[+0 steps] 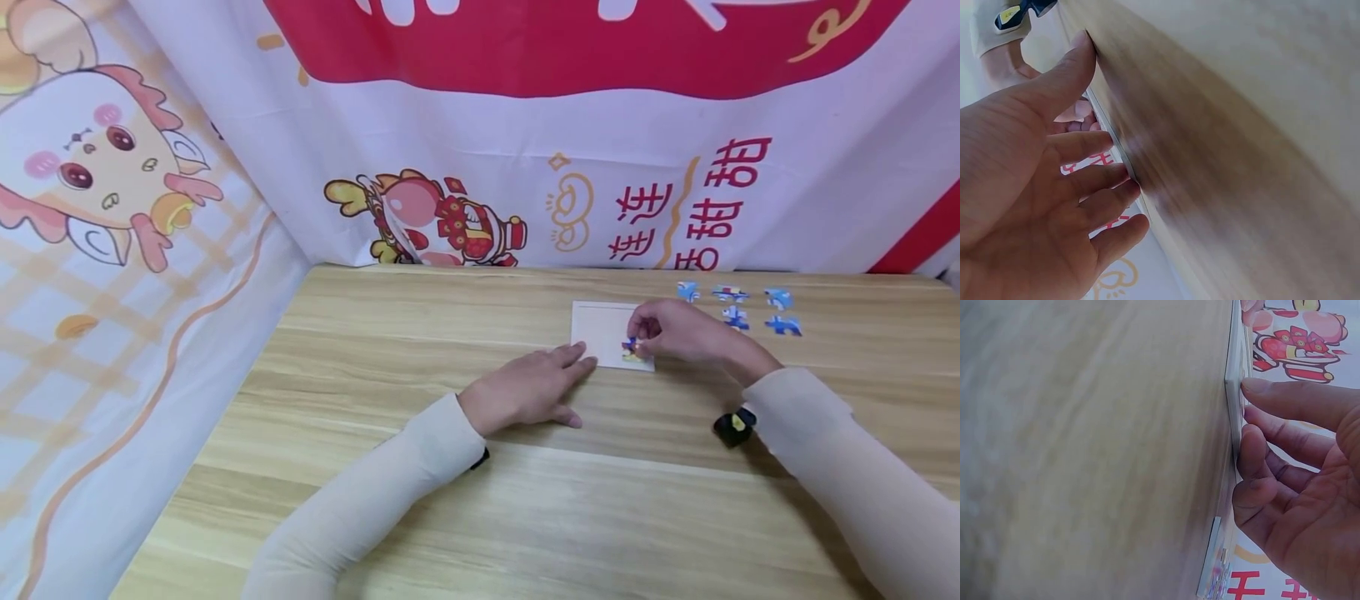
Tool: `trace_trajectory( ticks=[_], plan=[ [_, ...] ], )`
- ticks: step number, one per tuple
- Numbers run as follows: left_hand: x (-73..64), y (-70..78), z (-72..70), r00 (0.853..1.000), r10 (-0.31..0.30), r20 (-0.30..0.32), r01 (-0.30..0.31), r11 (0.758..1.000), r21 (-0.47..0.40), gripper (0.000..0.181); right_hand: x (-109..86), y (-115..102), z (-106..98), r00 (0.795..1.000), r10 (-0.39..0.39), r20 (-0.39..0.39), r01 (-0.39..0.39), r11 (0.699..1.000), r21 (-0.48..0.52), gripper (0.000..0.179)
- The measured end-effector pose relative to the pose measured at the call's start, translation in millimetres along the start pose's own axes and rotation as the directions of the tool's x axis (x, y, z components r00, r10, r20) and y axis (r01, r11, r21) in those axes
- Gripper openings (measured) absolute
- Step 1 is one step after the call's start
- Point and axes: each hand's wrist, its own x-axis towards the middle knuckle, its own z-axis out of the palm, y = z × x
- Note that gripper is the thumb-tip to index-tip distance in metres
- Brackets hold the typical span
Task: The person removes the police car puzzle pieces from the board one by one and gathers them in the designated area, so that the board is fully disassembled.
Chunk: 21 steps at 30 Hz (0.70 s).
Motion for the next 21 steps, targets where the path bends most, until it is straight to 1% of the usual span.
trace_trajectory(
  ticks=[5,13,15,21],
  plan=[
    [-0.8,0.5,0.5,1.000,-0.004,0.000,0.004,1.000,0.007,0.087,-0.7,-2.3,-0.4,1.000,-0.005,0.002,0.005,1.000,0.008,0.010],
    [-0.6,1.7,1.1,1.000,-0.006,0.001,0.006,1.000,0.011,0.087,-1.6,-2.8,-0.6,1.000,-0.006,0.025,0.005,0.998,0.059,0.013],
    [-1.2,2.1,0.3,1.000,-0.006,0.002,0.006,1.000,0.010,0.087,-0.9,-3.2,-0.6,1.000,0.000,0.030,-0.002,0.998,0.060,0.013],
    [-1.8,3.2,-1.1,1.000,-0.003,-0.001,0.003,1.000,0.004,0.087,0.4,-1.8,-1.1,0.999,-0.021,0.024,0.020,0.999,0.038,0.013]
  ],
)
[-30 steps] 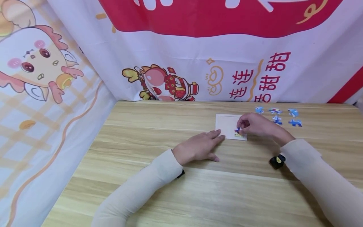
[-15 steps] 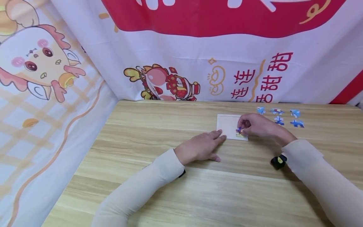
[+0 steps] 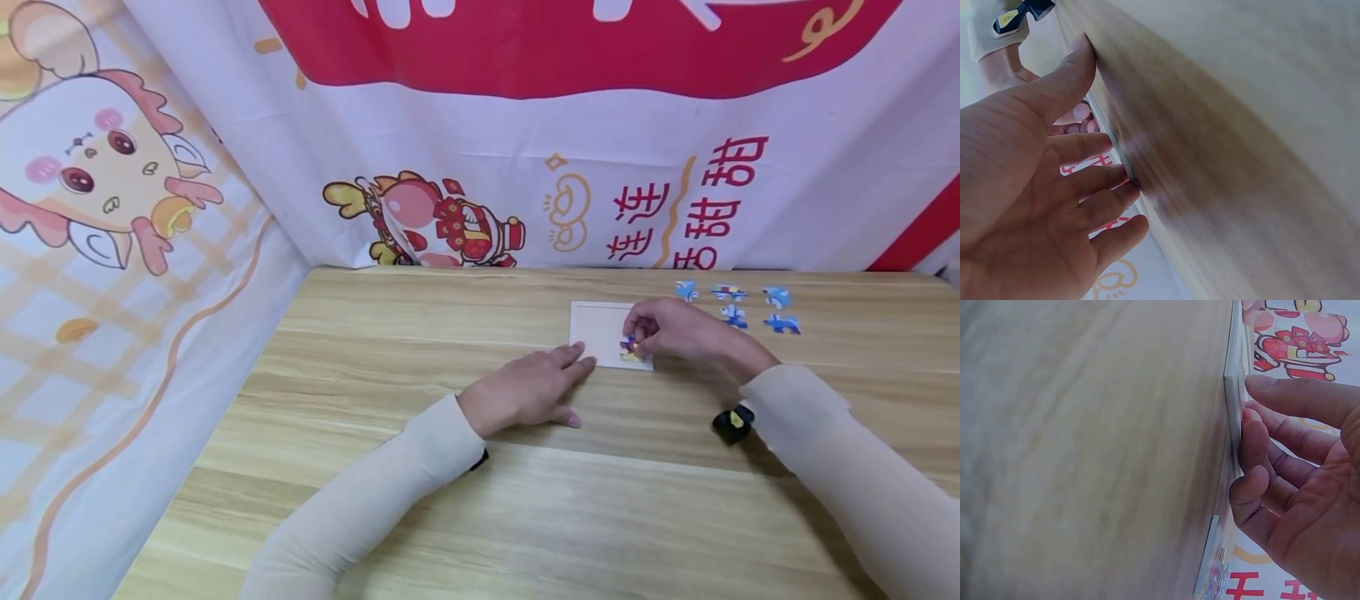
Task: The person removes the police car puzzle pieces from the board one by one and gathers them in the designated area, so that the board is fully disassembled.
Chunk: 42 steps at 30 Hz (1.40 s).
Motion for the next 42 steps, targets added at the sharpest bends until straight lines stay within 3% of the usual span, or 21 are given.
trace_trajectory(
  ticks=[28,35,42],
  plan=[
    [1.7,0.6,0.4,1.000,0.014,-0.005,-0.014,1.000,0.015,0.088,-10.4,2,-9,0.998,-0.036,-0.046,0.036,0.999,0.003,0.015],
    [1.9,0.0,0.8,1.000,0.012,-0.001,-0.012,1.000,0.006,0.088,-26.5,9,-25,0.996,-0.024,-0.083,0.025,1.000,0.012,0.012],
    [1.5,-0.2,1.4,1.000,0.013,-0.005,-0.013,1.000,0.011,0.088,-54.2,32,-42,0.992,0.005,-0.127,-0.006,1.000,-0.007,0.014]
  ],
)
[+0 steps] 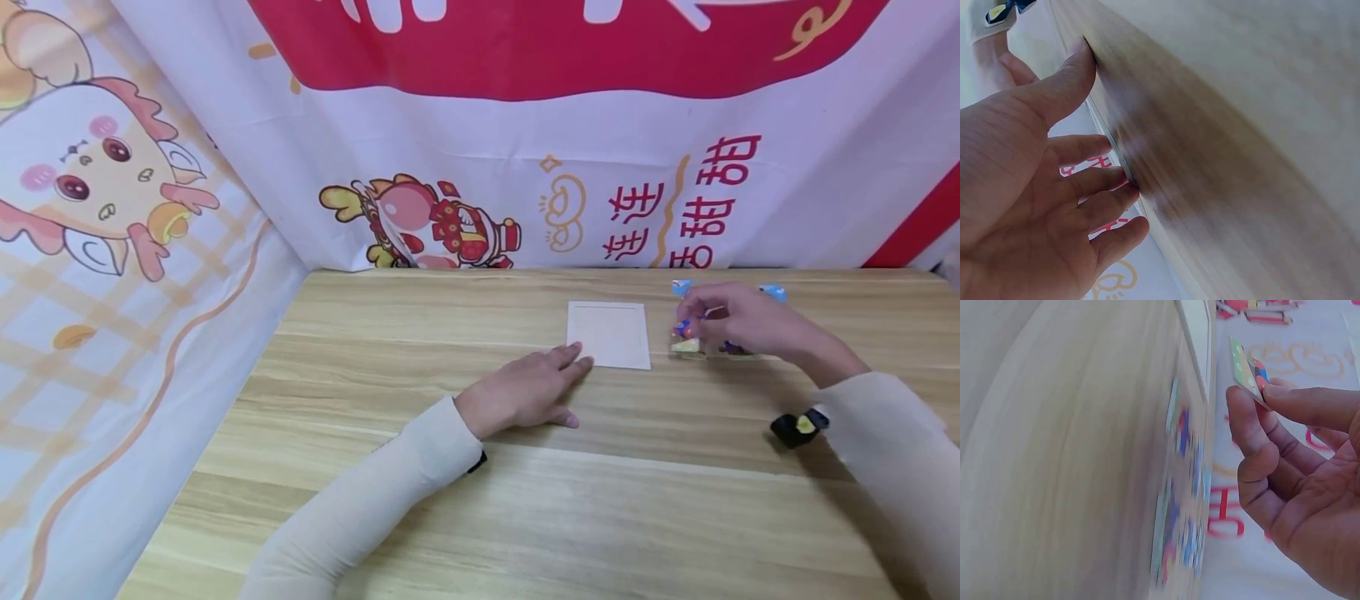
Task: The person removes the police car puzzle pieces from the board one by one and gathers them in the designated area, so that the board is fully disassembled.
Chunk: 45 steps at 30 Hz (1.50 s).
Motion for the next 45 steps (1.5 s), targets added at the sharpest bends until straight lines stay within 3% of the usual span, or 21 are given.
trace_trajectory(
  ticks=[13,20,32,45],
  plan=[
    [-0.8,0.6,0.7,1.000,-0.008,0.002,0.008,1.000,-0.017,0.087,-36.9,66,-39,0.982,0.190,-0.009,-0.190,0.980,-0.057,0.022],
    [-0.5,1.0,1.0,1.000,-0.012,0.001,0.012,1.000,-0.014,0.087,-43.5,91,-48,0.968,0.252,0.017,-0.250,0.966,-0.064,0.027],
    [-1.0,-0.2,0.3,1.000,-0.005,0.009,0.005,1.000,-0.017,0.088,-45.7,97,-53,0.952,0.307,0.009,-0.306,0.950,-0.057,0.029],
    [-3.3,-4.7,2.0,1.000,-0.002,0.014,0.003,0.998,-0.063,0.087,-47.7,89,-47,0.957,0.291,-0.016,-0.291,0.954,-0.077,0.024]
  ],
)
